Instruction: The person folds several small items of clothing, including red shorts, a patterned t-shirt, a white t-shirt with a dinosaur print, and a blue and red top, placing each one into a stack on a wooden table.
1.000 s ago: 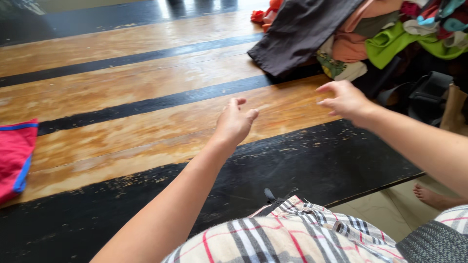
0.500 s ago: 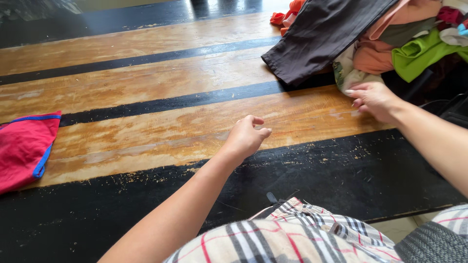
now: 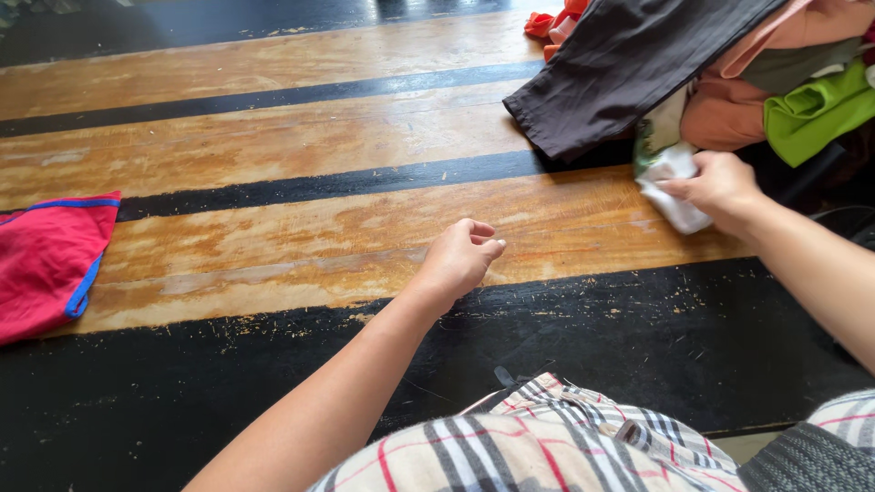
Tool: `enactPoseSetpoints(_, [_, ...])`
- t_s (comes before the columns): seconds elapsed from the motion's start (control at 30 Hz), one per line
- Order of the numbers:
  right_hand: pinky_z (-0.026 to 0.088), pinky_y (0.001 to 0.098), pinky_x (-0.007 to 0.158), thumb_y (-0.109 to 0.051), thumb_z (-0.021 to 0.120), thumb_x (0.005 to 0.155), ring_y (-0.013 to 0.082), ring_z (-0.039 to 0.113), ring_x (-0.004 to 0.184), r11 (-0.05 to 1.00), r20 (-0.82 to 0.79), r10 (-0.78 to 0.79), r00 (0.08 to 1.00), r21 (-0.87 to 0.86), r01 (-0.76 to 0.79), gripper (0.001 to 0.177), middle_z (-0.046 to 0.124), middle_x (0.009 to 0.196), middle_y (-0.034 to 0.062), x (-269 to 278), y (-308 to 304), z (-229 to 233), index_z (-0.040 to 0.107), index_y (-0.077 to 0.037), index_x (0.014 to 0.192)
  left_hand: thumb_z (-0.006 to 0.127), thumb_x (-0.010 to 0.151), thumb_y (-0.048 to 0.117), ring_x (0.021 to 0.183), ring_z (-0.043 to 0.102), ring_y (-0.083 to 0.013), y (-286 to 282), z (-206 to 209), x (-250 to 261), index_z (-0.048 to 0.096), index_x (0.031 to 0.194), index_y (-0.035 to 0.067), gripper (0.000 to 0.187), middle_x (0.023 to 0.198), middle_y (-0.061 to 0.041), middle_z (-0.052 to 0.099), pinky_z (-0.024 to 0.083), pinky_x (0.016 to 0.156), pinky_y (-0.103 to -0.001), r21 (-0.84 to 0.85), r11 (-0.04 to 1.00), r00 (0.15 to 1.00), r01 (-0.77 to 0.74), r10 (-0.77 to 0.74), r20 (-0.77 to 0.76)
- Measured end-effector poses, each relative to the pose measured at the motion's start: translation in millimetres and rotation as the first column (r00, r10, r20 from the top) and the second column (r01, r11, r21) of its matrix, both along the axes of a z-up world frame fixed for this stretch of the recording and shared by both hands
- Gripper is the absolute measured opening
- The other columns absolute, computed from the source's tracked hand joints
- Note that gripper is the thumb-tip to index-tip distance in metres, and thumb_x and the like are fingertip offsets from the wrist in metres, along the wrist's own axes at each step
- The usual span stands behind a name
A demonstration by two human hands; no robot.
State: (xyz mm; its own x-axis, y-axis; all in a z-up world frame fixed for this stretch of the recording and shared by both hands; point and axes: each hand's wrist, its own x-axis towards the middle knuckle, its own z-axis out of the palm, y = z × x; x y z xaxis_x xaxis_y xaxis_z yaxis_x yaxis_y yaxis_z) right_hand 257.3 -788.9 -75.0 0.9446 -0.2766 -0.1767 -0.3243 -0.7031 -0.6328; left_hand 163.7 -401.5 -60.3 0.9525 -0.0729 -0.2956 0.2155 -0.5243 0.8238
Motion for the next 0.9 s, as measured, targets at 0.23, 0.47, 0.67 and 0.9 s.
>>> enactPoseSetpoints(0.23, [0.058, 0.0371, 0.088, -0.017, 0.072, 0.086, 0.0166, 0.070, 0.101, 0.471, -0.014, 0.578, 0.816, 0.822, -0.320, 0.040, 0.072, 0.114, 0.0071, -102.2, 142.0, 33.2, 0.065, -0.006, 0.124, 0.061, 0.099, 0.046, 0.091, 0.065, -0.0180, -12.6, 2.2, 7.0, 0.064, 0.126, 0.003, 0.051, 0.106, -0.009, 0.070, 0.054, 0.070, -0.034, -0.428, 0.900, 0.955, -0.081, -0.054, -0.293])
enactPoseSetpoints(0.47, [0.056, 0.0350, 0.071, -0.023, 0.071, 0.090, 0.0196, 0.072, 0.082, 0.735, -0.074, 0.523, 0.849, 0.544, -0.405, 0.025, 0.075, 0.104, 0.0143, -104.5, 164.4, 53.0, 0.076, -0.008, 0.110, 0.066, 0.091, 0.030, 0.096, 0.071, -0.0202, 34.0, -21.2, 1.0, 0.066, 0.129, 0.008, 0.044, 0.103, -0.005, 0.075, 0.057, 0.083, -0.039, -0.299, 0.954, 1.000, -0.012, 0.004, -0.026])
enactPoseSetpoints(0.67, [0.057, 0.0326, 0.081, -0.016, 0.080, 0.084, 0.0216, 0.067, 0.086, 0.910, 0.227, 0.406, 0.885, -0.193, -0.368, 0.036, 0.060, 0.112, 0.0085, -67.6, 149.4, 43.3, 0.071, -0.011, 0.118, 0.072, 0.092, 0.041, 0.121, 0.057, -0.0233, 49.5, 31.6, -28.0, 0.063, 0.118, 0.012, 0.040, 0.127, -0.009, 0.055, 0.050, 0.102, -0.042, 0.429, 0.890, 0.983, -0.154, 0.092, 0.161])
enactPoseSetpoints(0.9, [0.056, 0.0358, 0.082, -0.024, 0.084, 0.086, 0.0222, 0.067, 0.089, 0.812, 0.107, 0.524, 0.845, -0.362, -0.458, 0.023, 0.067, 0.098, 0.0087, -41.3, 152.9, 27.9, 0.075, -0.007, 0.100, 0.080, 0.080, 0.040, 0.113, 0.057, -0.0262, 52.1, 33.6, -36.9, 0.061, 0.117, 0.009, 0.052, 0.120, -0.013, 0.055, 0.056, 0.087, -0.041, 0.699, 0.713, 0.975, -0.046, -0.120, 0.186])
